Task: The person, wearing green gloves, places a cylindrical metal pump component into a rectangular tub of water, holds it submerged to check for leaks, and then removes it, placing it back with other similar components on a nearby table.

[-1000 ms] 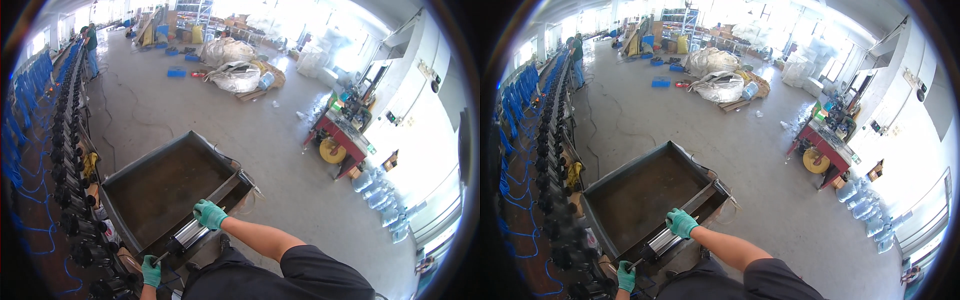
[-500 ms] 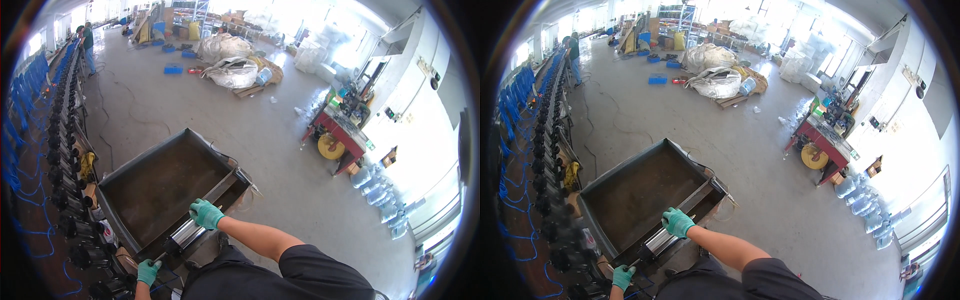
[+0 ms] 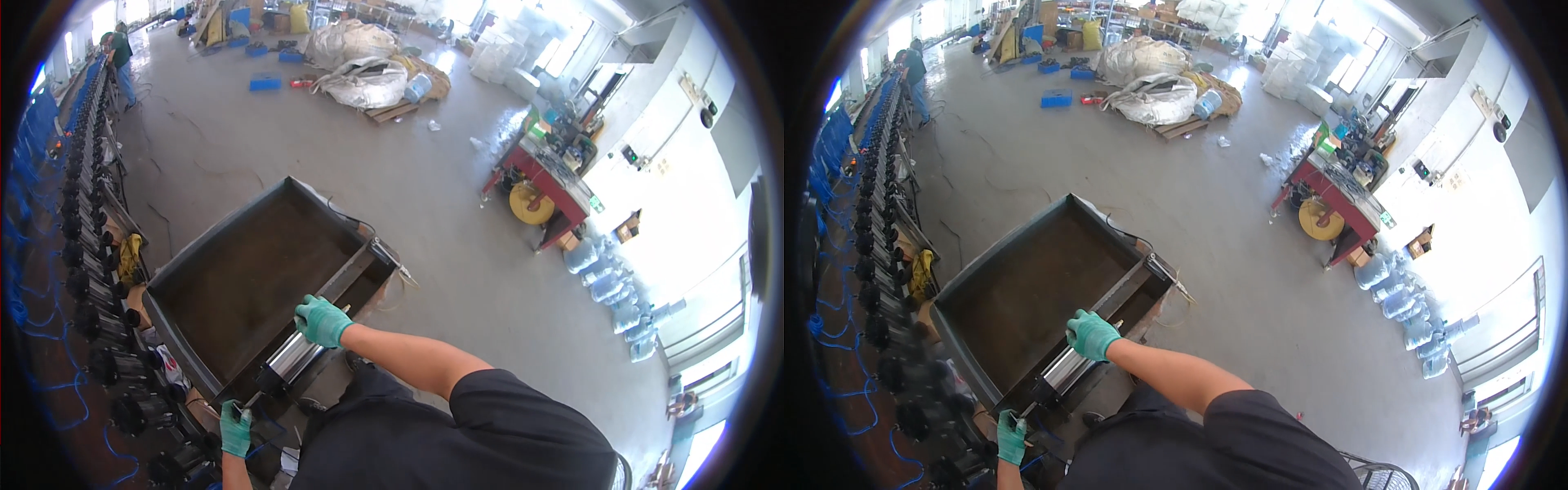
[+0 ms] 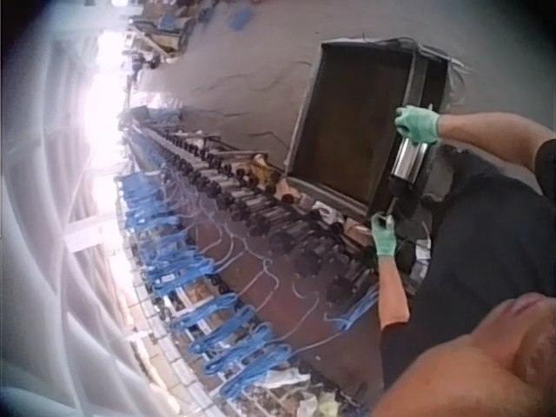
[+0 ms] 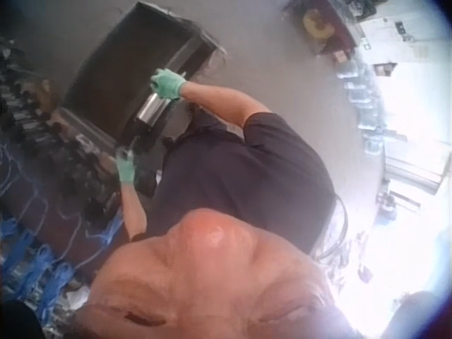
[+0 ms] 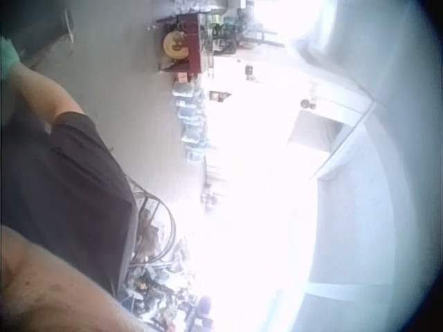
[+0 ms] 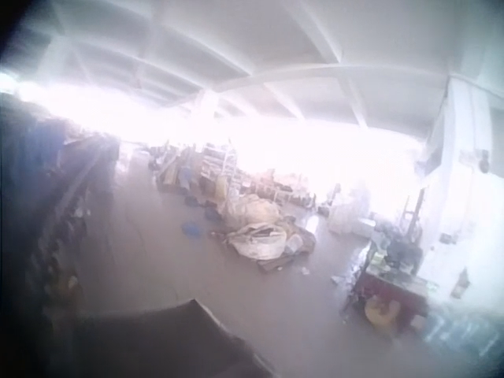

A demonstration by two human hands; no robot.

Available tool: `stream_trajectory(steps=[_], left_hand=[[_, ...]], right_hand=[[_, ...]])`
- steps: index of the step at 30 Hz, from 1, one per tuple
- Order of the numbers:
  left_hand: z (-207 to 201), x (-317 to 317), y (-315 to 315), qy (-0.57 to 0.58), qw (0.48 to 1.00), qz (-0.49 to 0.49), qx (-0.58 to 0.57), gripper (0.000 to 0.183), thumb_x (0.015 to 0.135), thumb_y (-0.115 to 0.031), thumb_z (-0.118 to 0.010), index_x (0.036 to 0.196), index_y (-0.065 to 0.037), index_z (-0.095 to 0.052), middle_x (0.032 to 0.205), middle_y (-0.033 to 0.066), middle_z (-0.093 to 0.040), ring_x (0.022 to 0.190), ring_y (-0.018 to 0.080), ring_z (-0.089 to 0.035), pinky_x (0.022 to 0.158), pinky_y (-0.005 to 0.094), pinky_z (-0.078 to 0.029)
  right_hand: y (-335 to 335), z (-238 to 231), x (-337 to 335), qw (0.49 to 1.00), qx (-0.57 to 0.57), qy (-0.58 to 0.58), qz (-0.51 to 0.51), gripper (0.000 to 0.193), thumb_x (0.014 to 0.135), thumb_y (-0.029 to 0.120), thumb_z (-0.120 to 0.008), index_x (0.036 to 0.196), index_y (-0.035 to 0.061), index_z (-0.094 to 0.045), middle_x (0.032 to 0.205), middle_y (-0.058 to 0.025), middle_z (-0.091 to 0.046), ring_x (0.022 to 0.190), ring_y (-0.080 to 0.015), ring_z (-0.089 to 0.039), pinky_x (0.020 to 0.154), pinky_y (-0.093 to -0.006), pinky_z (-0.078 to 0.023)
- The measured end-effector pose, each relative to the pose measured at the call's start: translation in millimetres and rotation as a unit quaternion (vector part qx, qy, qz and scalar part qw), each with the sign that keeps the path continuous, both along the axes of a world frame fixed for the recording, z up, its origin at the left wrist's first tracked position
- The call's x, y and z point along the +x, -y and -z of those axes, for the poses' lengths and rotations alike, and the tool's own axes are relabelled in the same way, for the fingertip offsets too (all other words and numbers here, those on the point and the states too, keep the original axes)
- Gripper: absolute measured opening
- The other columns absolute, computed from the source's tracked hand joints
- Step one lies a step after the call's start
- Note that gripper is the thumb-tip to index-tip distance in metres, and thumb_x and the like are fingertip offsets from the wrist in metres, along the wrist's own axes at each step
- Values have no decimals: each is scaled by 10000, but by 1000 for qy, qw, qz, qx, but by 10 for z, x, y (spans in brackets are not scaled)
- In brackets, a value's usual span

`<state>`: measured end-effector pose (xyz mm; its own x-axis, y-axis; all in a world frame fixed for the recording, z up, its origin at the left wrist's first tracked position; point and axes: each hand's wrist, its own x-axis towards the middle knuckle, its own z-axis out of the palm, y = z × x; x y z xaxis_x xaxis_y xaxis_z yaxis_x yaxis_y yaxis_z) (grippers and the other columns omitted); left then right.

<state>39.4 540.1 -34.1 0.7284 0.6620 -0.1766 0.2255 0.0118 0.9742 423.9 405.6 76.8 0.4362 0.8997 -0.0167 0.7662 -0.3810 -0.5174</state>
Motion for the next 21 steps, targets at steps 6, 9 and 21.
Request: stream_trajectory(steps=[6, 9, 21], left_hand=[[140, 20, -63, -73, 997, -40, -9, 431, 1011, -182, -653, 1395, -67, -492, 1000, -17, -537, 846, 77, -506, 751, 227, -466], [-23, 85, 112, -70, 988, -141, -9, 443, 1029, -165, -625, 1435, -61, -482, 1157, 33, -601, 1026, 138, -565, 937, 284, -471], [-442, 255, 1071, -119, 894, -425, 77, 423, 1026, -175, -612, 1408, -23, -509, 1238, 73, -607, 1074, 166, -595, 936, 300, -492]], right_hand=[[-11, 1, 197, 998, 7, 29, -58, 291, 946, 336, -605, 920, 64, -706, 1003, -191, -673, 1034, -378, -619, 935, -498, -496], [190, -84, 354, 974, 91, -210, 5, 486, 981, 418, -619, 1234, 4, -649, 1221, -231, -618, 1203, -400, -578, 1060, -461, -444], [1413, 1135, 2445, 863, -33, -335, 376, 281, 930, 266, -693, 1080, 51, -589, 1002, -127, -631, 858, -269, -642, 733, -442, -543]])
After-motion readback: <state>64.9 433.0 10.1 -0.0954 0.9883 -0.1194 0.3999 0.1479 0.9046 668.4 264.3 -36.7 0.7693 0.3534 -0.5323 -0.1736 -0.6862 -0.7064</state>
